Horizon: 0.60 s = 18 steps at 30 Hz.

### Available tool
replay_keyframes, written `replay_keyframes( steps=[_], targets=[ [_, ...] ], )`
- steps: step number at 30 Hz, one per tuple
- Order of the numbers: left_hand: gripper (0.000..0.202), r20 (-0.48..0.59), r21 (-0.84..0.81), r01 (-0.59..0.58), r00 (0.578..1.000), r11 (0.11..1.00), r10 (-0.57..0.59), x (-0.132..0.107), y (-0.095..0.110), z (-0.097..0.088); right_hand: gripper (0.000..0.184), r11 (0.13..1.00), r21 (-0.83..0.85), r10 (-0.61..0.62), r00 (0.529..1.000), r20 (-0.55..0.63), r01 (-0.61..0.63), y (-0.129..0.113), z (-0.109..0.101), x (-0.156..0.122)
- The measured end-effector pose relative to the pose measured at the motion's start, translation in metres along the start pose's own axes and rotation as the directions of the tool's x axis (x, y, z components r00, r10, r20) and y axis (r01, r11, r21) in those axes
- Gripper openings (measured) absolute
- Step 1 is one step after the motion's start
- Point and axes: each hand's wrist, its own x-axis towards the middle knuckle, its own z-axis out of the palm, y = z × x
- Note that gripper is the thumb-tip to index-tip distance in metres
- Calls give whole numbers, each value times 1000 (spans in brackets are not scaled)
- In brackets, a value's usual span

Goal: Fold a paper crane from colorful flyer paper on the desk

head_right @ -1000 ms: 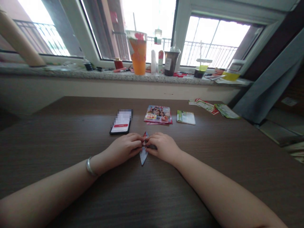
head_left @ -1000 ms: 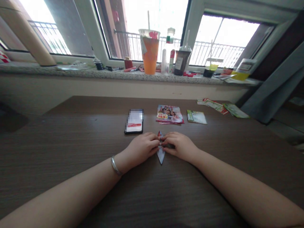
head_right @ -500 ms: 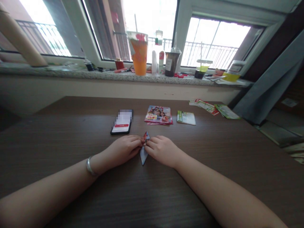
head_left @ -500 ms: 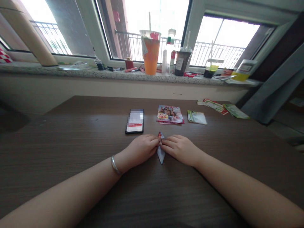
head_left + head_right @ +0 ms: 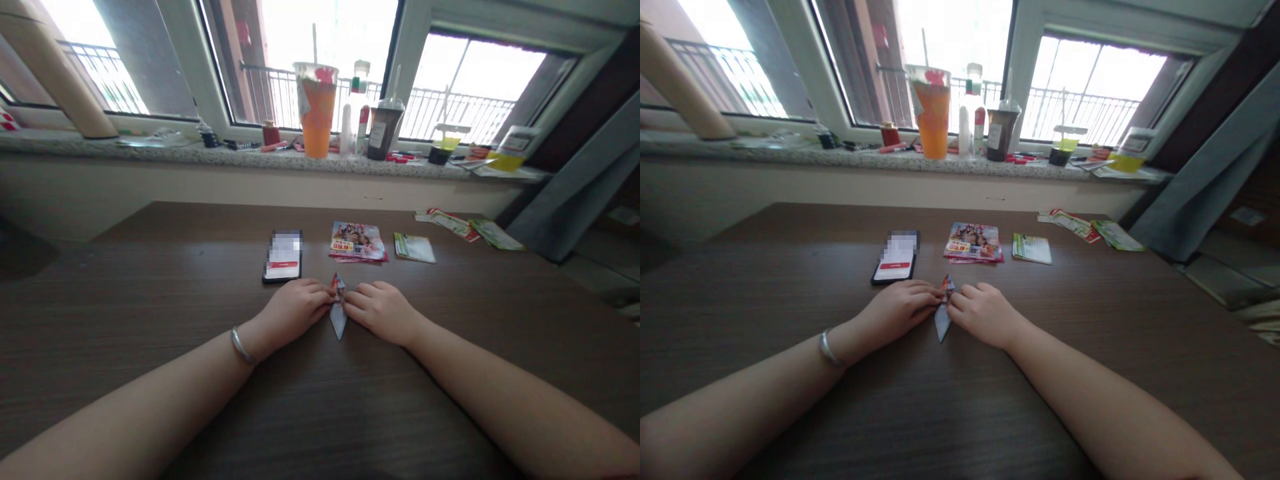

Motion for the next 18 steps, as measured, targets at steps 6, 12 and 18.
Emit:
replay_keyframes(
  steps=[6,12,18],
  targets=[
    [16,-21,-80,17,1000,997,-18,-1,-9,8,14,995,97,21,1000,-19,-19,6,9,1],
    [14,-27,-159,42,999,986,-47,-1,-11,10,14,954,282,121,990,-65,-98,8,18,3],
    [17,9,-115,77,997,990,-76,0,-4,5,9,838,511,262,963,-68,-192,10,22,7]
  ],
)
